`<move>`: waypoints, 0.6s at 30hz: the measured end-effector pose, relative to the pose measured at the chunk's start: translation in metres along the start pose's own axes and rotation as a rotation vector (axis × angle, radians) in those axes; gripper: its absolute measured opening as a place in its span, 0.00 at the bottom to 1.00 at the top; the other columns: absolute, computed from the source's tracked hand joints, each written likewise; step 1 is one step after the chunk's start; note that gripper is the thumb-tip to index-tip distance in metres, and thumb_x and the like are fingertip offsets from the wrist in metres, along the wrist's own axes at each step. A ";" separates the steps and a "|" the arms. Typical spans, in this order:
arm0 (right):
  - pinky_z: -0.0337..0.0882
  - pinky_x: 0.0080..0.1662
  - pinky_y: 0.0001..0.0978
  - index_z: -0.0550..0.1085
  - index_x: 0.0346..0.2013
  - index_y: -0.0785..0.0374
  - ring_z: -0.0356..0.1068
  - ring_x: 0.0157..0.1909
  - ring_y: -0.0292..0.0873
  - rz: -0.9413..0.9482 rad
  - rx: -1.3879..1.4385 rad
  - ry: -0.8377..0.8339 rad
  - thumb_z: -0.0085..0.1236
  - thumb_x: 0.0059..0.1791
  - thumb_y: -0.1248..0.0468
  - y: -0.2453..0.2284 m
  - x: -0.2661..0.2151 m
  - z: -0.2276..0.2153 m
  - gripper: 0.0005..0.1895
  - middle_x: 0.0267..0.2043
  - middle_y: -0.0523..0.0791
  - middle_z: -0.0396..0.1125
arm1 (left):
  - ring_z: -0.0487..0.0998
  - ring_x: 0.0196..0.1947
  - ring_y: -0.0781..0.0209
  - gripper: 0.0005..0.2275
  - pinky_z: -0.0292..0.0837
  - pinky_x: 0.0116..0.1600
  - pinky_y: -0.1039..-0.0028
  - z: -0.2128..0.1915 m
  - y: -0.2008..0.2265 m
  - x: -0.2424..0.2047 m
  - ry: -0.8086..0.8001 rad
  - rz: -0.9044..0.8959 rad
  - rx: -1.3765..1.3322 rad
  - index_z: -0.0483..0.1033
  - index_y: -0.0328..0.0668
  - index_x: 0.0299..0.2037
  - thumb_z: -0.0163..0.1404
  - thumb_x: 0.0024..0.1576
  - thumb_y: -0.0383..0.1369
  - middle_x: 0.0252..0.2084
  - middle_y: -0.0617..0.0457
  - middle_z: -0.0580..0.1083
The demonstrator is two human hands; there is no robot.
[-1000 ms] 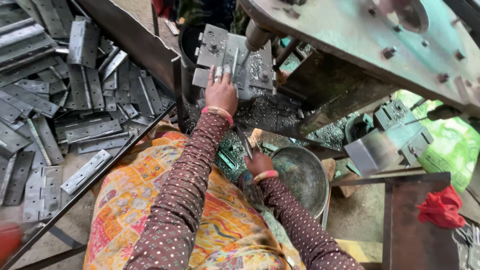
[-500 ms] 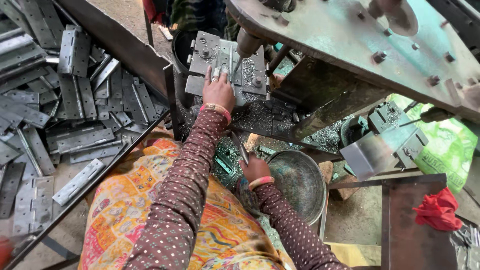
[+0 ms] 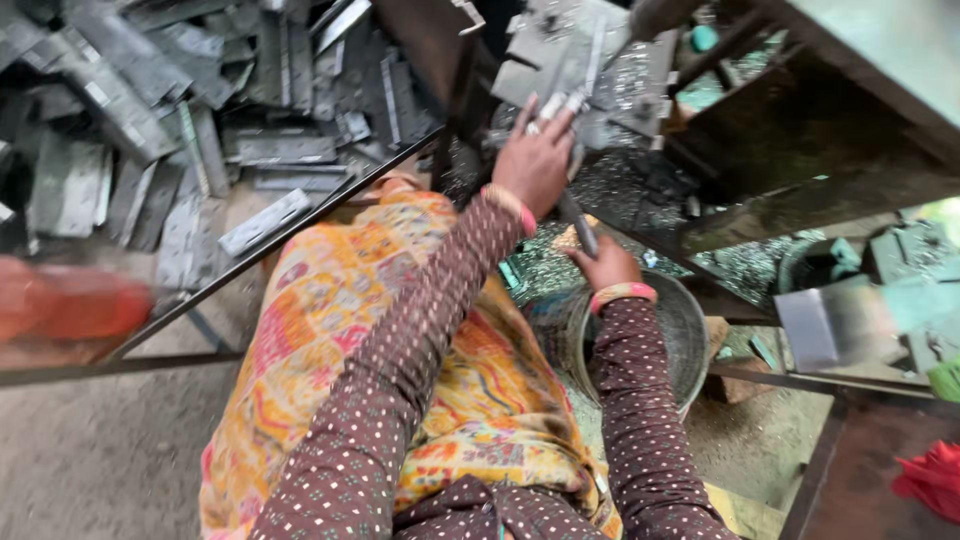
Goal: The person operates a metalworking machine, repeatedly picking up metal pieces from a pile and placing them into the machine's mechanism. They use a metal tool to assist in positioning the pieces and then remove the processed items, dropping them into a container below.
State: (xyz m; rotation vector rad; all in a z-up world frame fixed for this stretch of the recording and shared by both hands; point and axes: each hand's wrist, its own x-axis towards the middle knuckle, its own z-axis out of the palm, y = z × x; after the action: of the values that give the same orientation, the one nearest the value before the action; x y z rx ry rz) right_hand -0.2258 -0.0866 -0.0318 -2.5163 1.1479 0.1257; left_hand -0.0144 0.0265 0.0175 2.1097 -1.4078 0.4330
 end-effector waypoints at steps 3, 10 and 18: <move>0.71 0.47 0.55 0.76 0.47 0.63 0.73 0.45 0.64 -0.015 -0.091 0.020 0.64 0.46 0.40 0.001 -0.002 0.005 0.31 0.40 0.59 0.73 | 0.66 0.70 0.52 0.21 0.49 0.77 0.56 -0.034 0.012 -0.074 0.196 -0.036 -0.181 0.70 0.32 0.66 0.47 0.65 0.35 0.69 0.45 0.67; 0.71 0.46 0.52 0.76 0.42 0.65 0.74 0.42 0.61 0.008 -0.075 -0.040 0.64 0.46 0.41 -0.003 -0.001 -0.002 0.29 0.39 0.57 0.74 | 0.70 0.68 0.54 0.20 0.53 0.78 0.55 -0.075 0.002 -0.115 0.265 -0.151 -0.276 0.68 0.36 0.67 0.49 0.66 0.34 0.69 0.47 0.67; 0.71 0.46 0.51 0.76 0.44 0.66 0.74 0.42 0.60 0.017 -0.152 -0.043 0.63 0.47 0.39 0.001 0.001 -0.002 0.31 0.40 0.57 0.74 | 0.74 0.64 0.55 0.19 0.53 0.78 0.57 -0.086 0.009 -0.109 0.310 -0.109 -0.289 0.70 0.40 0.66 0.52 0.65 0.34 0.68 0.49 0.69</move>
State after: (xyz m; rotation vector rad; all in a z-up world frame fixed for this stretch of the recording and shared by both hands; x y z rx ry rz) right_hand -0.2262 -0.0890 -0.0308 -2.6217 1.1844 0.2806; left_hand -0.0622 0.1567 0.0283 1.7883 -1.0996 0.4603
